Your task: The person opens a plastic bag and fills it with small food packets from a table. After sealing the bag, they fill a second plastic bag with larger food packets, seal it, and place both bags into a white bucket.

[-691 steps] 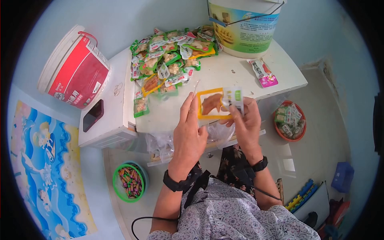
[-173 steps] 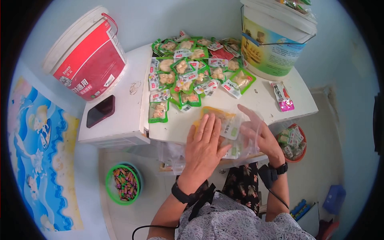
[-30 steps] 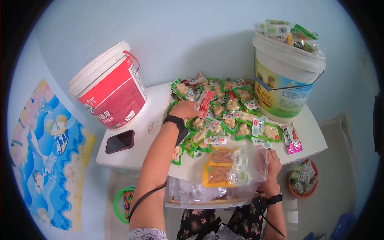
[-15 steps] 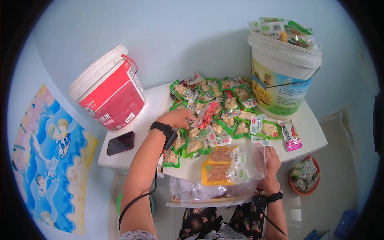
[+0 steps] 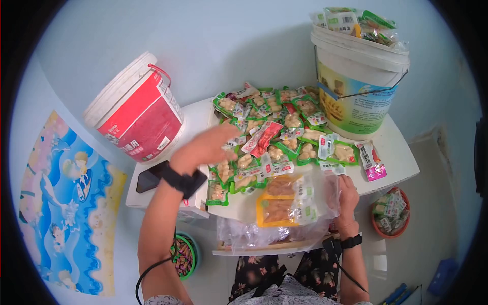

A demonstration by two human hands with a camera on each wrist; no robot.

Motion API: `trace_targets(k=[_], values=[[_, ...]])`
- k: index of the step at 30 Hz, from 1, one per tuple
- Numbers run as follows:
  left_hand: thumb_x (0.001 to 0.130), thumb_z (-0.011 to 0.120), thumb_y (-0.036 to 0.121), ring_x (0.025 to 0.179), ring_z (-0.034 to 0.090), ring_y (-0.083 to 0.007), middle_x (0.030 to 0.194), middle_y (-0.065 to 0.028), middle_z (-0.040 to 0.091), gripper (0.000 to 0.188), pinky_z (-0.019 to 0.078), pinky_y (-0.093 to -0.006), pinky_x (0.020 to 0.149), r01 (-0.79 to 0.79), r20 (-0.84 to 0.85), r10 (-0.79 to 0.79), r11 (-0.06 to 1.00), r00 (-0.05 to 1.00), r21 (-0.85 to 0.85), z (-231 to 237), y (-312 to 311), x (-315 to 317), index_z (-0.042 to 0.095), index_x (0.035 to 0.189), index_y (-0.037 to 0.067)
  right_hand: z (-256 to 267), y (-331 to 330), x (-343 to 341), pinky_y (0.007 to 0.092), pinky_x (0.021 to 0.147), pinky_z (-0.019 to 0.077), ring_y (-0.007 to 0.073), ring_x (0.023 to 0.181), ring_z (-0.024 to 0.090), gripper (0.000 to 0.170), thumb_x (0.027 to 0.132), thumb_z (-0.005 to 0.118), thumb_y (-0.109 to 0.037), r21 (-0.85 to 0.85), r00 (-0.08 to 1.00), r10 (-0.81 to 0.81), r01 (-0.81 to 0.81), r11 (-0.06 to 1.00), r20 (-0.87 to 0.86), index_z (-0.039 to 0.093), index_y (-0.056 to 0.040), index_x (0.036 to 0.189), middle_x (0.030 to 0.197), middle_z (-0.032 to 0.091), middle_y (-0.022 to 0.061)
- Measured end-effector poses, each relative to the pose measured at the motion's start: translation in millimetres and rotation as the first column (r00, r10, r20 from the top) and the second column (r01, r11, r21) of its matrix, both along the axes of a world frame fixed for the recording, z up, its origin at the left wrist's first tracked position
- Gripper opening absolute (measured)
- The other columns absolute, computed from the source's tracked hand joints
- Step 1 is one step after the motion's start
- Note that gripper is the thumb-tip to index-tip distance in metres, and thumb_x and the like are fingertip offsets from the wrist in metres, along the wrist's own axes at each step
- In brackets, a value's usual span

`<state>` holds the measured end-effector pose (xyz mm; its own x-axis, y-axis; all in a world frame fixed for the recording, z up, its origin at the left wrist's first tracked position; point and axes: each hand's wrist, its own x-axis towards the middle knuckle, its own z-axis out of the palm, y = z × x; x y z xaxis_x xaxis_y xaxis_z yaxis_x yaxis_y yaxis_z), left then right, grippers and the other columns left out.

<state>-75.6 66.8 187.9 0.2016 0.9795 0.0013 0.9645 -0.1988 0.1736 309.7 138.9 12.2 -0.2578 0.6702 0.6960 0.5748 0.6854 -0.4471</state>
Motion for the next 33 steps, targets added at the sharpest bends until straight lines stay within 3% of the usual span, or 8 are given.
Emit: trace_targets(k=[4, 7, 10, 19, 23, 24, 27, 33], values=[[0.094, 0.065, 0.015, 0.146, 0.045, -0.0346, 0.154, -0.0207, 0.049, 0.05, 0.0384, -0.045, 0.12, 0.123, 0.055, -0.128, 0.988, 0.99, 0.092, -28, -18, 47, 0.059, 0.143, 0.006, 7, -4, -2, 0.0444, 0.068, 0.0523, 0.0342, 0.088, 0.064, 0.022, 0.078, 0.069, -0.007, -0.012, 1.0, 0.019, -0.019, 1.0, -0.013, 0.066, -0.008, 0.1, 0.096, 0.064, 0.0099], [0.093, 0.06, 0.01, 0.14, 0.052, -0.0352, 0.146, -0.0195, 0.058, 0.047, 0.0432, -0.0454, 0.115, 0.06, -0.002, -0.06, 0.996, 0.998, 0.063, -47, 8, 35, 0.063, 0.139, 0.009, 2, -3, 0, 0.0445, 0.07, 0.0525, 0.0339, 0.089, 0.063, 0.023, 0.078, 0.069, -0.007, -0.016, 1.0, 0.006, -0.006, 1.0, 0.003, 0.067, -0.0087, 0.102, 0.097, 0.064, 0.0096], [0.088, 0.059, 0.009, 0.132, 0.058, -0.0347, 0.136, -0.0167, 0.066, 0.049, 0.0486, -0.046, 0.107, -0.142, -0.403, 0.076, 0.98, 0.912, -0.136, -47, 25, 26, 0.066, 0.137, 0.014, 4, -4, -1, 0.0444, 0.071, 0.0525, 0.0334, 0.09, 0.063, 0.024, 0.078, 0.069, -0.007, -0.022, 1.0, -0.005, 0.005, 1.0, 0.013, 0.068, -0.0091, 0.102, 0.096, 0.063, 0.0093], [0.093, 0.057, 0.018, 0.113, 0.07, -0.0348, 0.125, -0.0157, 0.072, 0.035, 0.0569, -0.0467, 0.094, -0.341, -0.442, 0.196, 0.898, 0.875, -0.278, -60, 86, -22, 0.074, 0.123, 0.011, 9, -6, 0, 0.0438, 0.071, 0.0528, 0.0328, 0.09, 0.063, 0.024, 0.079, 0.068, -0.007, -0.041, 1.0, 0.013, -0.012, 0.999, 0.019, 0.068, -0.0099, 0.102, 0.097, 0.064, 0.0087], [0.08, 0.077, 0.039, 0.112, 0.068, -0.0394, 0.12, -0.022, 0.072, 0.066, 0.0534, -0.0464, 0.097, -0.345, -0.439, 0.186, 0.884, 0.879, -0.316, -68, 106, -21, 0.062, 0.137, 0.01, 10, -5, 1, 0.0442, 0.07, 0.0523, 0.0333, 0.089, 0.063, 0.023, 0.079, 0.068, -0.006, -0.047, 1.0, 0.027, -0.027, 0.999, 0.004, 0.067, -0.0094, 0.101, 0.096, 0.064, 0.0091], [0.069, 0.086, 0.054, 0.117, 0.067, -0.0393, 0.125, -0.0243, 0.07, 0.091, 0.052, -0.0446, 0.1, -0.336, -0.343, 0.223, 0.888, 0.912, -0.315, -66, 105, -23, 0.058, 0.139, 0.002, 10, -5, 1, 0.0444, 0.07, 0.0521, 0.0334, 0.089, 0.063, 0.023, 0.079, 0.068, -0.006, -0.053, 0.999, 0.041, -0.041, 0.998, -0.001, 0.067, -0.0092, 0.101, 0.096, 0.064, 0.0092], [0.066, 0.086, 0.062, 0.123, 0.064, -0.039, 0.132, -0.0266, 0.066, 0.103, 0.0505, -0.044, 0.103, -0.211, -0.201, 0.2, 0.977, 0.959, -0.037, -98, 100, -52, 0.055, 0.14, -0.003, 13, -7, 1, 0.045, 0.07, 0.0521, 0.0336, 0.091, 0.063, 0.023, 0.078, 0.068, -0.006, -0.049, 0.999, 0.041, -0.041, 0.998, 0.006, 0.066, -0.0082, 0.101, 0.096, 0.064, 0.0095], [0.059, 0.087, 0.071, 0.129, 0.06, -0.0401, 0.137, -0.0269, 0.063, 0.111, 0.0473, -0.0454, 0.11, -0.379, -0.157, 0.348, 0.888, 0.924, -0.262, -77, 117, -25, 0.06, 0.135, -0.005, 7, -4, 2, 0.0428, 0.07, 0.0528, 0.033, 0.09, 0.064, 0.032, 0.073, 0.07, -0.008, -0.048, 0.999, 0.016, -0.014, 0.999, 0.04, 0.069, -0.0095, 0.105, 0.097, 0.064, 0.009]])
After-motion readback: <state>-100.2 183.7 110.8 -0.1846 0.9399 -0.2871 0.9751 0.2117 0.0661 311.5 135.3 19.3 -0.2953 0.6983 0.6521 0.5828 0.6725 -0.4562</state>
